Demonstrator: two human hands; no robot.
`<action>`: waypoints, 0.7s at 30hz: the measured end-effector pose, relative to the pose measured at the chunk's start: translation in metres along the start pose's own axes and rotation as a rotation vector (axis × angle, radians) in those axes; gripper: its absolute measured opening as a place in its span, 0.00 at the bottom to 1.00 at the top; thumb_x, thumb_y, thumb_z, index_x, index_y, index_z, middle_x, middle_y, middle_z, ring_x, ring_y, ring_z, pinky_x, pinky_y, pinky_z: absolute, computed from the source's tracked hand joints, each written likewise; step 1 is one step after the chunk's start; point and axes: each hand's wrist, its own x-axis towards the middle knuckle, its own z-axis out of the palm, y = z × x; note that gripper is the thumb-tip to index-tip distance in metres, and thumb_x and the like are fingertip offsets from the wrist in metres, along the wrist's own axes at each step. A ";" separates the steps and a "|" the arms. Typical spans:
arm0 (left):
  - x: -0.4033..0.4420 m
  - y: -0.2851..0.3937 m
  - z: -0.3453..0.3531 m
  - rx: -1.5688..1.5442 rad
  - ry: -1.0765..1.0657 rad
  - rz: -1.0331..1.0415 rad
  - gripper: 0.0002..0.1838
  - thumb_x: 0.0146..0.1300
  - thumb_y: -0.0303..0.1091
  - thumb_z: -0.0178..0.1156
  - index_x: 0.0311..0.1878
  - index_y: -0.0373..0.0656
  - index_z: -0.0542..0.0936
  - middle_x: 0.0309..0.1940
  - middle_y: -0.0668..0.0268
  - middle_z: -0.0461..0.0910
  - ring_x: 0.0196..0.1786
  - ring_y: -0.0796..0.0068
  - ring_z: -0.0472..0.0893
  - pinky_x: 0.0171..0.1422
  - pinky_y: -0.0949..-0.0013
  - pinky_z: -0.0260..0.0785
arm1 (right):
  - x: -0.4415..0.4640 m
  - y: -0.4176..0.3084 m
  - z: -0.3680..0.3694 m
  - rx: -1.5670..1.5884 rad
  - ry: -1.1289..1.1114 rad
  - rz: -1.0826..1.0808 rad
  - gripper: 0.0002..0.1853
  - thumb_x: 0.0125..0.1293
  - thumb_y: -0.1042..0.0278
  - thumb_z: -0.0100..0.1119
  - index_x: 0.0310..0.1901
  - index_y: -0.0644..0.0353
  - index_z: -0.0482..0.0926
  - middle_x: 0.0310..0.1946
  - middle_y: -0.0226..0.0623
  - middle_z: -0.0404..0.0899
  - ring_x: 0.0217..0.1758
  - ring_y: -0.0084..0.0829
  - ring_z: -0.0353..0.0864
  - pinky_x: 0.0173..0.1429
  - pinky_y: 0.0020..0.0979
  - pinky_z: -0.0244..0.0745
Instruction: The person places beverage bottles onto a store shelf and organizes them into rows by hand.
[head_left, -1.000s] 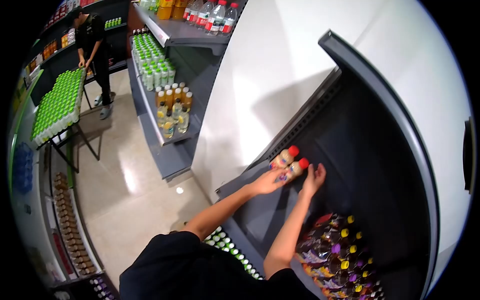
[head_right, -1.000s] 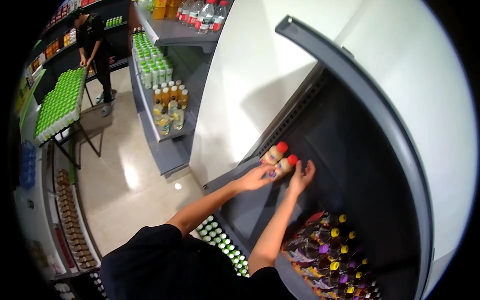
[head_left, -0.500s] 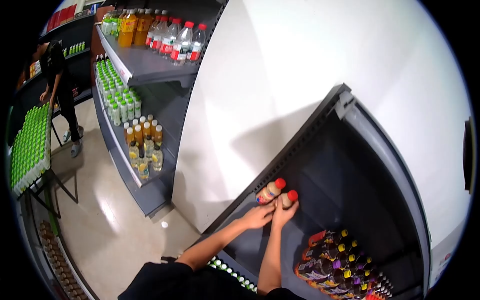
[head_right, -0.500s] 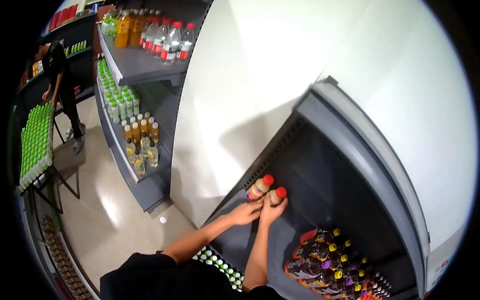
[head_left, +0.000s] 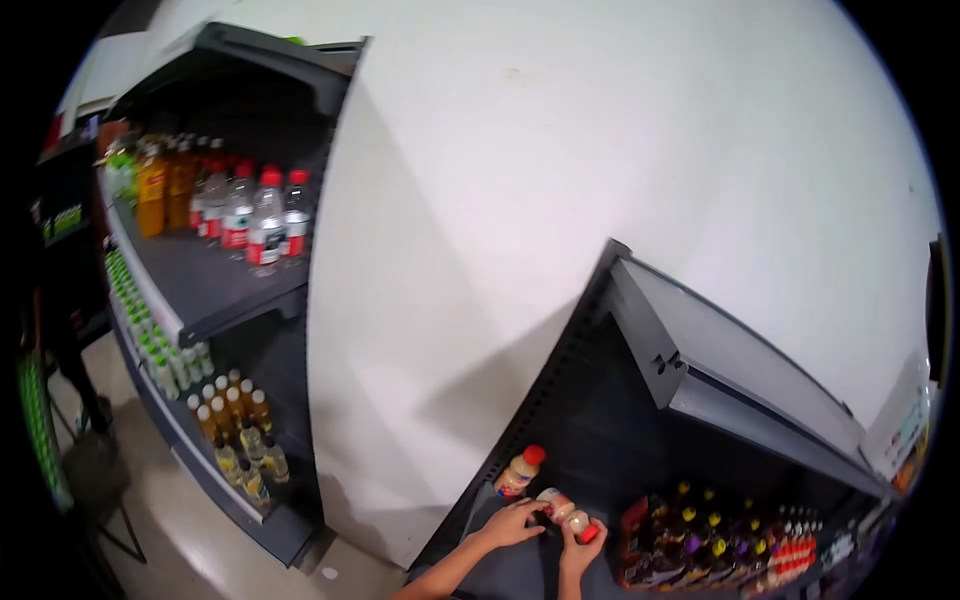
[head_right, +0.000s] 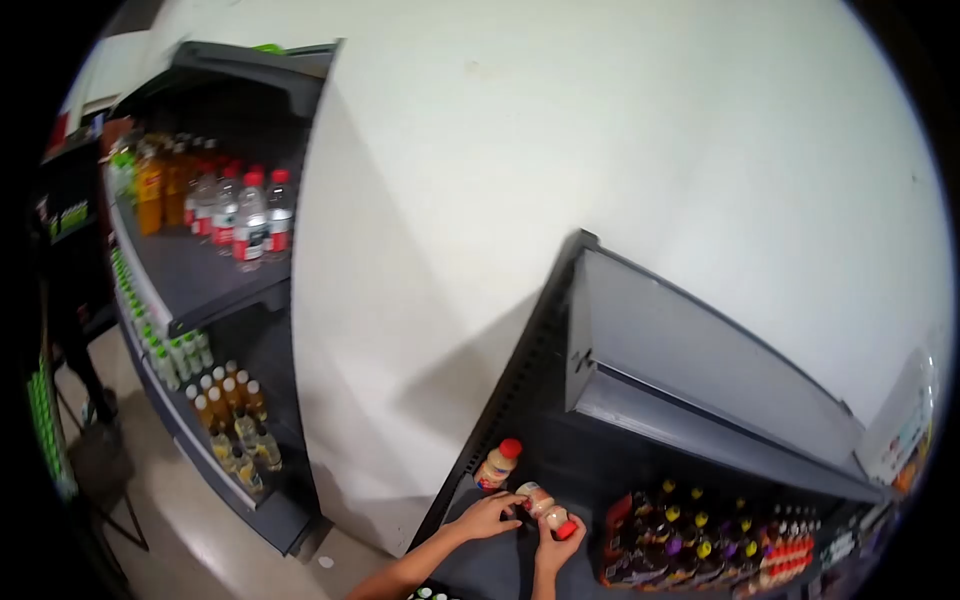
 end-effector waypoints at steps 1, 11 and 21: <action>0.001 0.003 0.000 0.020 -0.009 0.013 0.31 0.63 0.41 0.71 0.69 0.49 0.75 0.57 0.58 0.79 0.52 0.60 0.85 0.58 0.58 0.77 | -0.010 -0.001 -0.009 -0.095 0.032 -0.038 0.27 0.53 0.80 0.79 0.53 0.63 0.73 0.50 0.39 0.75 0.54 0.32 0.78 0.61 0.34 0.78; -0.026 0.096 0.002 0.452 -0.014 0.366 0.36 0.58 0.38 0.73 0.71 0.50 0.73 0.69 0.61 0.72 0.68 0.53 0.74 0.71 0.55 0.68 | -0.069 -0.108 -0.069 0.415 0.370 0.537 0.21 0.66 0.79 0.68 0.57 0.55 0.71 0.53 0.40 0.79 0.51 0.35 0.84 0.47 0.40 0.89; -0.083 0.195 0.072 0.422 -0.562 0.567 0.30 0.48 0.47 0.77 0.54 0.45 0.82 0.50 0.64 0.83 0.56 0.60 0.82 0.63 0.58 0.71 | -0.167 -0.171 -0.240 0.140 -0.074 0.443 0.36 0.60 0.69 0.77 0.69 0.60 0.71 0.54 0.32 0.73 0.55 0.25 0.77 0.59 0.29 0.76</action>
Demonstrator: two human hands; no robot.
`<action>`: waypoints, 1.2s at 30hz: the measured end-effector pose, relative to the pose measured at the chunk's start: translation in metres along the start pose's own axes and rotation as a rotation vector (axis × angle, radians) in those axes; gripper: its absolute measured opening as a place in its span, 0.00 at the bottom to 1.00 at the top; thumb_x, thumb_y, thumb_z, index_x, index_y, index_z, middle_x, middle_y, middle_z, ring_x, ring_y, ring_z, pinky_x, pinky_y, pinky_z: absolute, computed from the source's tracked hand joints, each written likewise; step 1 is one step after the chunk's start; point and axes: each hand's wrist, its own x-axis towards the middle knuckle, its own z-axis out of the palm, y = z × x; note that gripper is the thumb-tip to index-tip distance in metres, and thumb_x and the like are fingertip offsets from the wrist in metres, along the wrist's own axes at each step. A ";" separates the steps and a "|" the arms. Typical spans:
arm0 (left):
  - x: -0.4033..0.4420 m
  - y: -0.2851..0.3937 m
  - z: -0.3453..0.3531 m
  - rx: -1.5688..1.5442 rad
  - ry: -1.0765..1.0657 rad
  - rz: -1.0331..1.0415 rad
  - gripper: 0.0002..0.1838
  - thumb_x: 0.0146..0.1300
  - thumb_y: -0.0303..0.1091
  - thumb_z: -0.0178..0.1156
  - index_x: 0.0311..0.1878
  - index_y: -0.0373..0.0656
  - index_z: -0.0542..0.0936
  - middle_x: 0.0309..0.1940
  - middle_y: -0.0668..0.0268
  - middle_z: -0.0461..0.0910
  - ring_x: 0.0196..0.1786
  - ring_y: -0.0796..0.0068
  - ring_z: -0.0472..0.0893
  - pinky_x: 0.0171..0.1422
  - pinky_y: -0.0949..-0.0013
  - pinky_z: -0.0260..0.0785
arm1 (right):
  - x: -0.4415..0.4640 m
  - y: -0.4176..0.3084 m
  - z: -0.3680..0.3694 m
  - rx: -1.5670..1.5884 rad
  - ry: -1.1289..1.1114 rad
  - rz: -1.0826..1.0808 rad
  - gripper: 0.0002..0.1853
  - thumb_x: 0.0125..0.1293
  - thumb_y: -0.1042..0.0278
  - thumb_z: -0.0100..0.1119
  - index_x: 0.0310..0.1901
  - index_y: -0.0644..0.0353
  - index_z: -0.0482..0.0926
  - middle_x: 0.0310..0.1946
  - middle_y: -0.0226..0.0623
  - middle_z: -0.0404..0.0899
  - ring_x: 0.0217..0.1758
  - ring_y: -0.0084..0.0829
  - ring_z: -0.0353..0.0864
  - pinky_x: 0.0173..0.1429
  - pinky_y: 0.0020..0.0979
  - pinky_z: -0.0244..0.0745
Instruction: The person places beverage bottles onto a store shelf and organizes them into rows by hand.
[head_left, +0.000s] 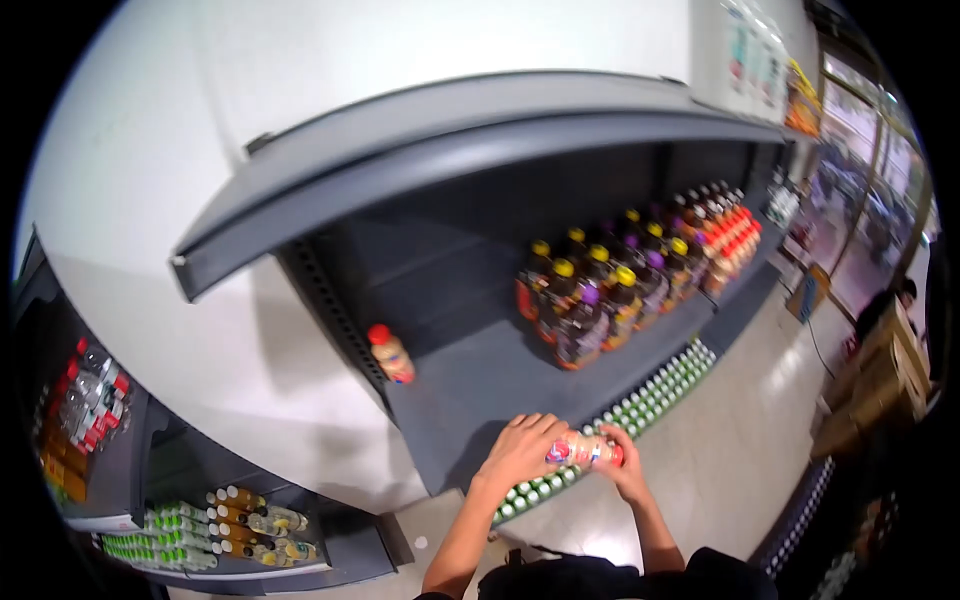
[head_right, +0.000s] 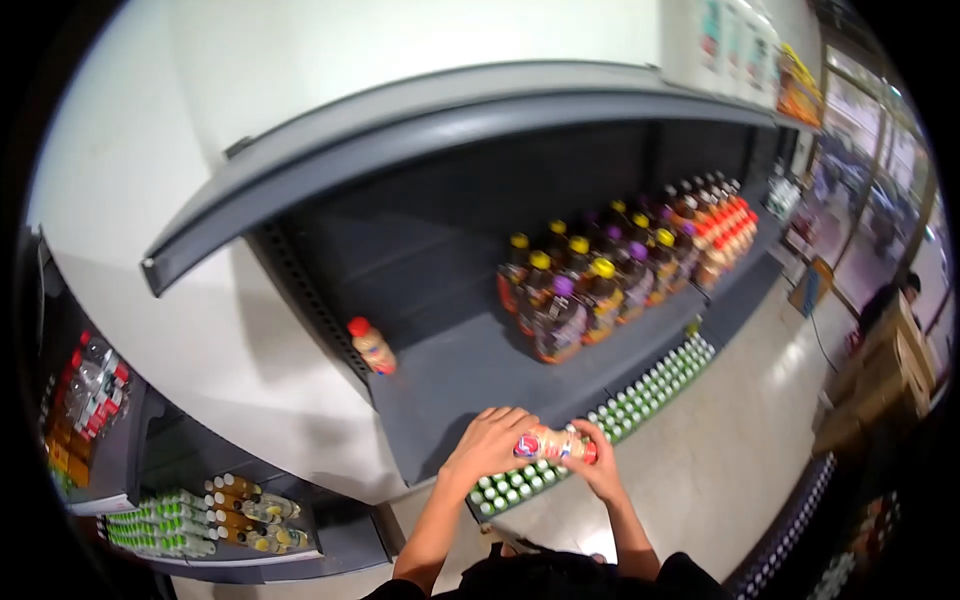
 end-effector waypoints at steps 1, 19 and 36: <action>0.006 0.015 0.015 -0.054 0.068 0.036 0.30 0.46 0.46 0.78 0.53 0.45 0.82 0.48 0.63 0.83 0.53 0.57 0.83 0.59 0.57 0.73 | -0.014 0.003 -0.017 0.149 0.062 0.017 0.35 0.62 0.65 0.76 0.69 0.60 0.71 0.53 0.32 0.73 0.56 0.25 0.77 0.61 0.30 0.75; -0.041 0.270 0.491 -0.902 -1.273 -0.305 0.35 0.53 0.62 0.76 0.50 0.40 0.85 0.41 0.65 0.86 0.42 0.70 0.82 0.52 0.66 0.74 | -0.357 0.272 -0.298 0.880 1.520 0.714 0.07 0.57 0.67 0.48 0.26 0.55 0.63 0.22 0.38 0.62 0.23 0.40 0.66 0.28 0.45 0.68; 0.129 0.350 0.553 -0.820 -1.445 0.067 0.33 0.57 0.67 0.70 0.44 0.41 0.85 0.36 0.67 0.85 0.39 0.73 0.82 0.48 0.68 0.72 | -0.329 0.205 -0.428 0.752 2.039 0.541 0.07 0.54 0.72 0.62 0.29 0.68 0.76 0.26 0.45 0.78 0.25 0.40 0.77 0.31 0.43 0.77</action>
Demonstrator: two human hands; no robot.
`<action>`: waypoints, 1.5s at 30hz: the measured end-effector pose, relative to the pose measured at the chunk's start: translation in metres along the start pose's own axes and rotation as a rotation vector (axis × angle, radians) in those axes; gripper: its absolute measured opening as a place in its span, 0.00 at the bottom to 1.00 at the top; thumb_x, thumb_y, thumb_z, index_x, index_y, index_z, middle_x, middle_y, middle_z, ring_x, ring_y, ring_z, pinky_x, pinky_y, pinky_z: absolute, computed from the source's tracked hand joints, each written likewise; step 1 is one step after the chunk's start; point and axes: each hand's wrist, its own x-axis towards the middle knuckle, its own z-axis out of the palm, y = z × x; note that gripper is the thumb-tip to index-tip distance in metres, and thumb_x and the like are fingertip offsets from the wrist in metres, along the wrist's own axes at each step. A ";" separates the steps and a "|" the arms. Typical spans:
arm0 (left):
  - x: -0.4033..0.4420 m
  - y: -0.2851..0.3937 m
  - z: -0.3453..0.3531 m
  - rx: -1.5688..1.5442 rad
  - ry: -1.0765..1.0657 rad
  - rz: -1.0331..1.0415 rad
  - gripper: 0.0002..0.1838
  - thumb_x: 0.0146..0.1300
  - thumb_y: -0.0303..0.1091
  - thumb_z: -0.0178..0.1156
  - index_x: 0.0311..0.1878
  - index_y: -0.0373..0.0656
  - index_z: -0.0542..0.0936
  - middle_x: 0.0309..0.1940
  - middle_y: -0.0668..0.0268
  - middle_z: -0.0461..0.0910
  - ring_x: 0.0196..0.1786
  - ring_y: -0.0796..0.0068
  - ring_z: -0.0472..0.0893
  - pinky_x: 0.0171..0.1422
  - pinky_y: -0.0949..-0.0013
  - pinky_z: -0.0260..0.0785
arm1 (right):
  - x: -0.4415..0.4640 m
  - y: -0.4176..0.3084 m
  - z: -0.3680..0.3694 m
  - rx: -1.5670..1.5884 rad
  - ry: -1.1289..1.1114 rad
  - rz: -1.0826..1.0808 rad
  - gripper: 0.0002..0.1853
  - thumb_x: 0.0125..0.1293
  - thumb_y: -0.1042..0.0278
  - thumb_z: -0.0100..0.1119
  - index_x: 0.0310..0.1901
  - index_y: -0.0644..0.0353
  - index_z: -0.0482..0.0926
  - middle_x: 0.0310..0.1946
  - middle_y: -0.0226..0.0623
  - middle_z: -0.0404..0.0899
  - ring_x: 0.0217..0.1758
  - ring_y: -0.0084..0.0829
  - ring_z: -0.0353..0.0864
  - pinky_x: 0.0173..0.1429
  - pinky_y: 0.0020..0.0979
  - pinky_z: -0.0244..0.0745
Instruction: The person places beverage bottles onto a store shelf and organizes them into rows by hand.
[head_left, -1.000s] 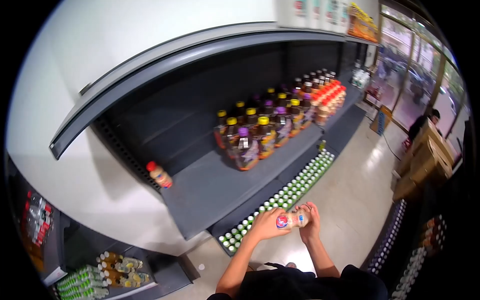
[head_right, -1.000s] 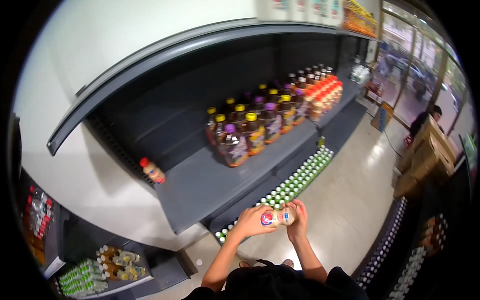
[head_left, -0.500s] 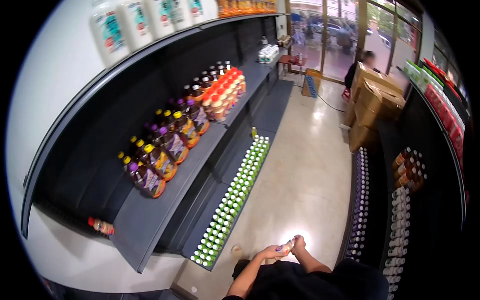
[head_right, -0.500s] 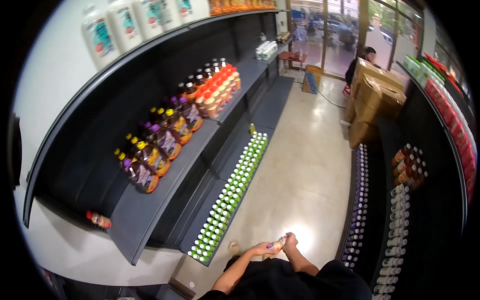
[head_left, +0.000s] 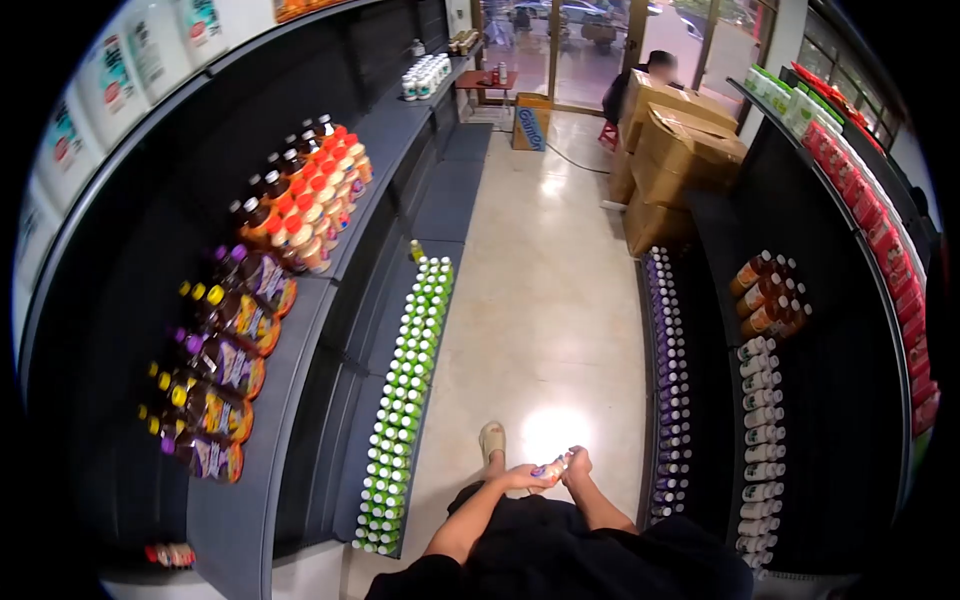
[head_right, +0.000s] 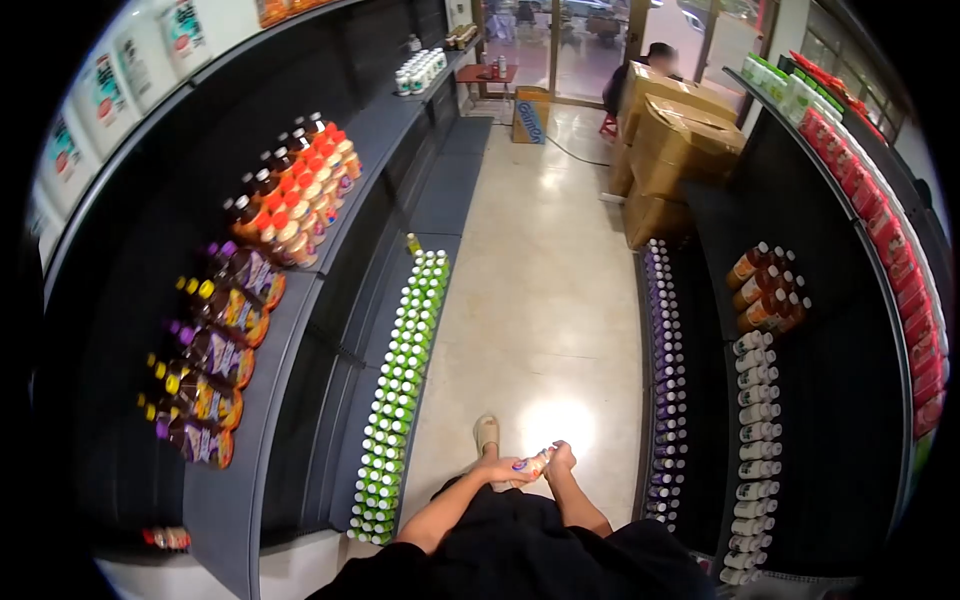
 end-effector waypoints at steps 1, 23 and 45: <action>0.017 -0.002 -0.018 0.039 -0.021 -0.004 0.34 0.56 0.69 0.70 0.42 0.41 0.86 0.35 0.66 0.86 0.39 0.72 0.83 0.48 0.67 0.73 | 0.000 -0.011 0.018 0.028 0.001 -0.018 0.08 0.54 0.72 0.62 0.30 0.68 0.76 0.28 0.45 0.79 0.26 0.40 0.77 0.31 0.43 0.78; 0.174 0.013 -0.261 -0.152 -0.120 -0.075 0.43 0.56 0.59 0.77 0.65 0.38 0.76 0.53 0.62 0.83 0.55 0.70 0.80 0.62 0.66 0.72 | 0.084 -0.069 0.276 0.002 -0.062 -0.016 0.11 0.57 0.70 0.66 0.33 0.71 0.77 0.27 0.43 0.77 0.29 0.39 0.77 0.35 0.44 0.78; 0.266 0.349 -0.544 -0.156 0.863 0.515 0.39 0.50 0.38 0.83 0.62 0.36 0.74 0.51 0.59 0.83 0.54 0.72 0.82 0.59 0.67 0.76 | -0.001 -0.367 0.621 -0.107 -1.297 -0.472 0.30 0.67 0.72 0.69 0.69 0.62 0.70 0.59 0.36 0.80 0.63 0.28 0.78 0.69 0.33 0.71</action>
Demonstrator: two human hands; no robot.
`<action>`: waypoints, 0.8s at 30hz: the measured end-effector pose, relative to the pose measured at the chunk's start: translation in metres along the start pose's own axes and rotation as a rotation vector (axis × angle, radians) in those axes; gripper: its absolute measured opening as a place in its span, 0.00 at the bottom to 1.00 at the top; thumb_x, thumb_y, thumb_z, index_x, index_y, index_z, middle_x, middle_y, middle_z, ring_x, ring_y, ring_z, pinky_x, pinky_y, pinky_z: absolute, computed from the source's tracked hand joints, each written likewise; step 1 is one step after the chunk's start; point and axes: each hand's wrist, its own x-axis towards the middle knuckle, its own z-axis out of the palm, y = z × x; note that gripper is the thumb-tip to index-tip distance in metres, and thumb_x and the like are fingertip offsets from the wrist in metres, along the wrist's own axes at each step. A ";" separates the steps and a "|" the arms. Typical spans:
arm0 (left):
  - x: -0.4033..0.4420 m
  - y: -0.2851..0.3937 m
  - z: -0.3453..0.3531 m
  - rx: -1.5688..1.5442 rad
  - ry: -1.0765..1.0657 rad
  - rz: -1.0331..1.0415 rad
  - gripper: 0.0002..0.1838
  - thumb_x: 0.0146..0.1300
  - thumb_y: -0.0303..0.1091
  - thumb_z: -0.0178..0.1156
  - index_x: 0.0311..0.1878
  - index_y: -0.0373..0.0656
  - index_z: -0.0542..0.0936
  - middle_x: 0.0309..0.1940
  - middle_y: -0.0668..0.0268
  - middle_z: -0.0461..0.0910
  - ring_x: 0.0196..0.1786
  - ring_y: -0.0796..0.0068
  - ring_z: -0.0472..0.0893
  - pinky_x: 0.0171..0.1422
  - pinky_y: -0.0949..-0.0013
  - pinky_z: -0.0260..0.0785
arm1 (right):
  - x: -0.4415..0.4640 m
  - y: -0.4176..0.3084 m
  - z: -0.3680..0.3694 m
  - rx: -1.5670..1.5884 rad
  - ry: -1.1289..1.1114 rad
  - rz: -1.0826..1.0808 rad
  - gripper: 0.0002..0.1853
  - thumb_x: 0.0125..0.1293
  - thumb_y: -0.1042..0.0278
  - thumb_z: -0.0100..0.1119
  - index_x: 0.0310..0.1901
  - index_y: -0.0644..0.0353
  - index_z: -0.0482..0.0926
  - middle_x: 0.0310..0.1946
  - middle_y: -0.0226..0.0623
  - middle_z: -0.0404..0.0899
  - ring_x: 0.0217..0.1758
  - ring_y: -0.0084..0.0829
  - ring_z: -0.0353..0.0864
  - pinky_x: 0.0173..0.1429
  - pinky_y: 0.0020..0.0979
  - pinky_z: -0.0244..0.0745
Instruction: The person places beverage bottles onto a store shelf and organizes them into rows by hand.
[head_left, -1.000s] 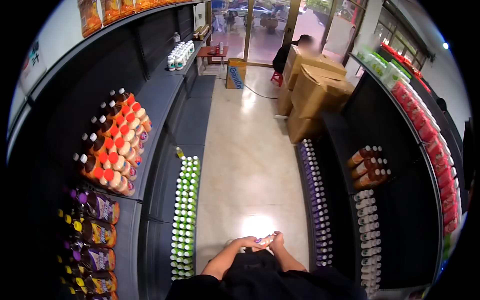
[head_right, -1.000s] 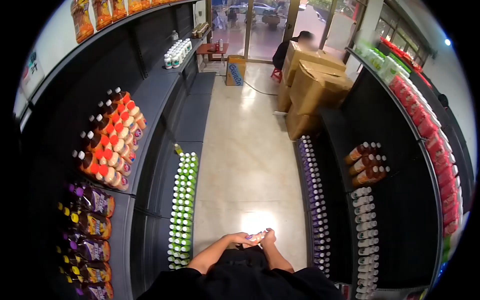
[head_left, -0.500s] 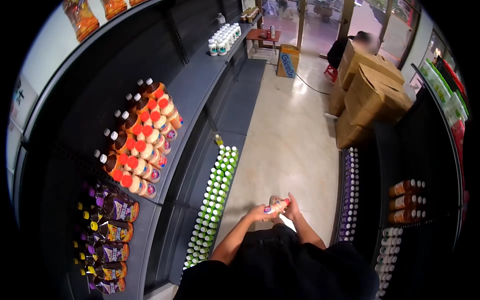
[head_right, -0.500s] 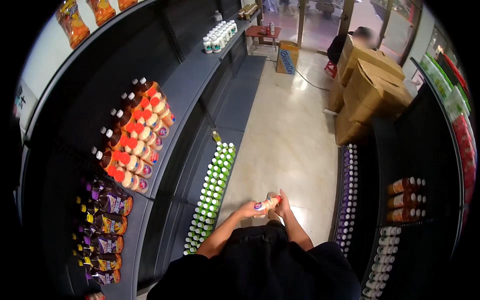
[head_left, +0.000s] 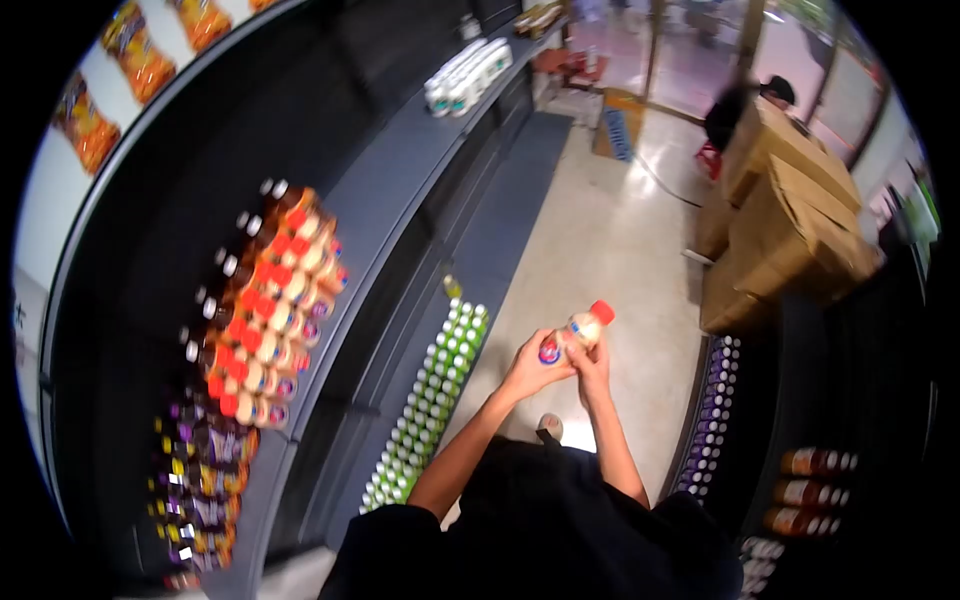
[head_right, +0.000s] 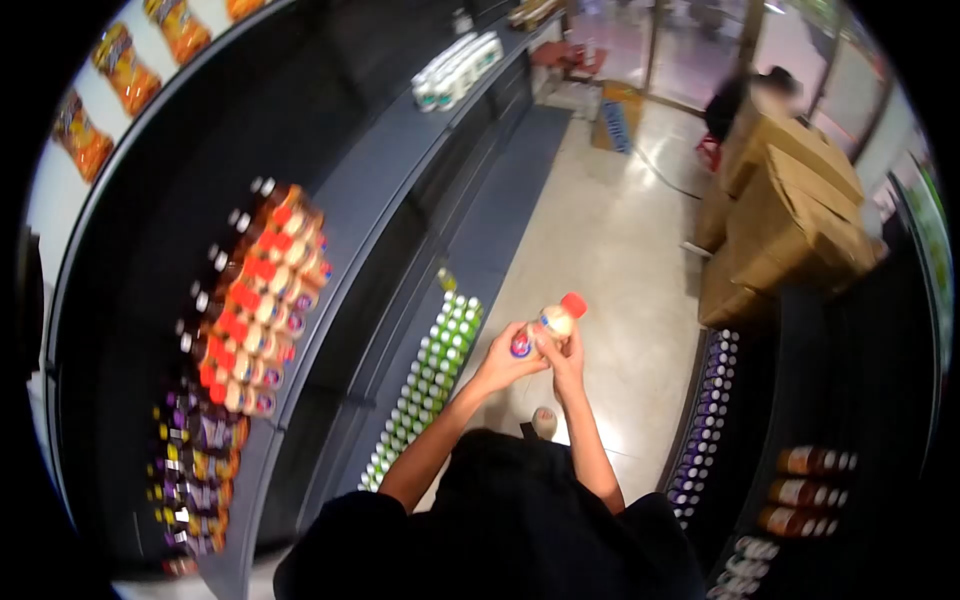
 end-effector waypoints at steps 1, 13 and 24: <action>0.000 0.007 -0.003 0.012 0.037 0.012 0.40 0.50 0.37 0.83 0.64 0.36 0.73 0.52 0.58 0.82 0.54 0.70 0.82 0.60 0.66 0.76 | 0.006 -0.009 0.006 -0.033 -0.027 0.033 0.29 0.67 0.72 0.69 0.68 0.62 0.71 0.58 0.35 0.81 0.62 0.28 0.79 0.68 0.32 0.73; -0.060 0.004 -0.166 0.422 0.693 -0.057 0.40 0.56 0.30 0.77 0.72 0.42 0.69 0.67 0.60 0.74 0.66 0.63 0.77 0.68 0.59 0.71 | 0.075 0.033 0.151 -0.178 -0.319 0.094 0.33 0.61 0.79 0.75 0.67 0.67 0.73 0.58 0.38 0.82 0.63 0.30 0.80 0.67 0.33 0.78; -0.011 0.010 -0.294 0.238 0.855 0.190 0.15 0.71 0.25 0.64 0.59 0.33 0.79 0.40 0.63 0.85 0.42 0.76 0.85 0.48 0.71 0.78 | 0.209 0.070 0.363 -0.186 -0.719 -0.040 0.39 0.52 0.72 0.83 0.67 0.68 0.76 0.59 0.40 0.83 0.61 0.29 0.83 0.65 0.35 0.81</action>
